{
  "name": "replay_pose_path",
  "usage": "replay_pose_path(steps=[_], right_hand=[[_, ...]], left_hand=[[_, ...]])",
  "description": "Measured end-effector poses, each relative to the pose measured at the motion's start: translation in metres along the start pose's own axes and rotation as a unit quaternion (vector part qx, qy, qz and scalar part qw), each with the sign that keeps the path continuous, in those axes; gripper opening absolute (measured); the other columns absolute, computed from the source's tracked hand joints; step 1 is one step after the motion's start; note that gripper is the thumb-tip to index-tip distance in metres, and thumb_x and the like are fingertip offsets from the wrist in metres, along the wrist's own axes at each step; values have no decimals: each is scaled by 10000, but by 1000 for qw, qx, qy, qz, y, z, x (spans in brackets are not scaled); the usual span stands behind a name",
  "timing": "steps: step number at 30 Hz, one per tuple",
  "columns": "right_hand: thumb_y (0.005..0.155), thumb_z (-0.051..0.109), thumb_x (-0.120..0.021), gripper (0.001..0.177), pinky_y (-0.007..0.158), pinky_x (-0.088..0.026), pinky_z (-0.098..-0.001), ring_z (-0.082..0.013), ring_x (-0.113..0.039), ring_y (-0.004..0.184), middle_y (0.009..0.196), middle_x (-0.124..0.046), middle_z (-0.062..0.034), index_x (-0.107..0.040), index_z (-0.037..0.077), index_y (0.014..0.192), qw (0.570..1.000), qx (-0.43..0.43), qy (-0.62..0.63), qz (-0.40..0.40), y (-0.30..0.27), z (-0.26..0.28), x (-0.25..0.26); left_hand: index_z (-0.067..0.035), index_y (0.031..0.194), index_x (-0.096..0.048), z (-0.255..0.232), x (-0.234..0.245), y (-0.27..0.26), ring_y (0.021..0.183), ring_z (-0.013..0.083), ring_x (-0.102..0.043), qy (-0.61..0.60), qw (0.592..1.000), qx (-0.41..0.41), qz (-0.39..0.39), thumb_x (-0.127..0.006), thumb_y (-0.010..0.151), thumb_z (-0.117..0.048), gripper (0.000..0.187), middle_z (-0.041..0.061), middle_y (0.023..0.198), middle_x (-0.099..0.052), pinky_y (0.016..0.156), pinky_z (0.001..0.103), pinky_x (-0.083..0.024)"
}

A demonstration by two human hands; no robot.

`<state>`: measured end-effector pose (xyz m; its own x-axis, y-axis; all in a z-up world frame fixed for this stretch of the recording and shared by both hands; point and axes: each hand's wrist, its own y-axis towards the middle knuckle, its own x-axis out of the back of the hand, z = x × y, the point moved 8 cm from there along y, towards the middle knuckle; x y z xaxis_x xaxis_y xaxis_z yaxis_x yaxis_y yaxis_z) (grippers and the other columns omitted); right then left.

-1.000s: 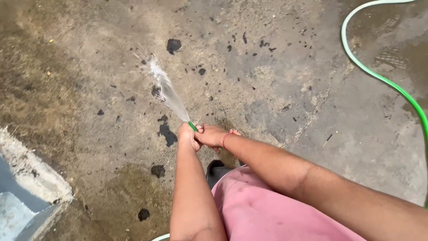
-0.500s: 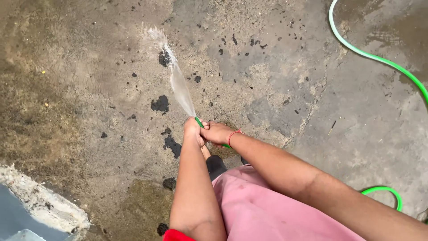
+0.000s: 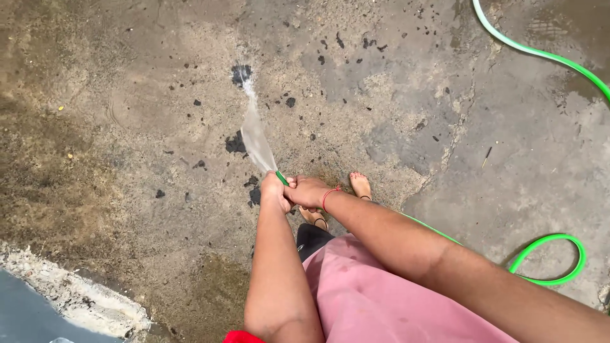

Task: The recorder uses a green hose to spray water onto a concrete floor, possibly for cleaning.

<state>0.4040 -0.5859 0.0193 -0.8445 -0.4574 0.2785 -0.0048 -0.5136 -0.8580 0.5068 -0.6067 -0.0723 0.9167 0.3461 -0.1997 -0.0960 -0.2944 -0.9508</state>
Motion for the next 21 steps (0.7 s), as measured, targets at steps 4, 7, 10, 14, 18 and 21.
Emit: replay_pose_path(steps=[4, 7, 10, 14, 18, 21], right_hand=[[807, 699, -529, 802, 524, -551, -404, -242, -664, 505, 685, -690, -127, -624, -10, 1170, 1000, 15, -5, 5, -12, 34, -14], [826, 706, -517, 816, 525, -535, -408, -247, -660, 519, 696, -695, -137, -591, -21, 1189, 1000, 23, -21, 6, -9, 50, -26], [832, 690, -528, 807, 533, -520, -415, -263, -661, 540, 705, -696, -151, -540, -15, 1223, 999, 39, -24, 8, -11, 63, -39], [833, 694, -517, 845, 550, -526, -413, -270, -675, 557, 725, -709, -161, -546, -47, 1238, 998, 45, -45, 8, -10, 68, -53], [838, 696, -498, 876, 597, -570, -408, -284, -719, 596, 818, -742, -195, -577, -81, 1235, 996, 43, -78, 9, -8, 57, -67], [836, 717, -499, 845, 686, -552, -418, -314, -720, 703, 931, -736, -222, -667, -46, 1158, 989, 96, -106, -23, 31, 31, -87]], left_hand=[[-66, 883, -425, -24, 24, -9, 487, 205, -456, -18, 1000, -6, -21, -334, 1005, -240, 230, 89, 600, -495, 458, 392, -430], [-59, 896, -425, -38, 42, 0, 487, 212, -458, -34, 999, -31, -17, -315, 1019, -275, 272, 87, 604, -490, 455, 391, -430], [-39, 908, -426, -55, 57, -9, 485, 217, -456, -70, 994, -80, -23, -344, 1032, -253, 260, 101, 604, -492, 443, 383, -410], [-36, 921, -435, -52, 74, -13, 489, 218, -468, -66, 994, -82, -37, -320, 1046, -317, 329, 103, 615, -505, 453, 369, -423], [-60, 933, -424, -32, 88, -5, 485, 221, -456, -106, 992, -68, -16, -342, 1016, -251, 224, 101, 608, -477, 453, 387, -413], [-45, 897, -430, -11, 95, 13, 490, 208, -455, -141, 989, -36, 17, -353, 1019, -233, 237, 95, 606, -480, 459, 373, -426]])
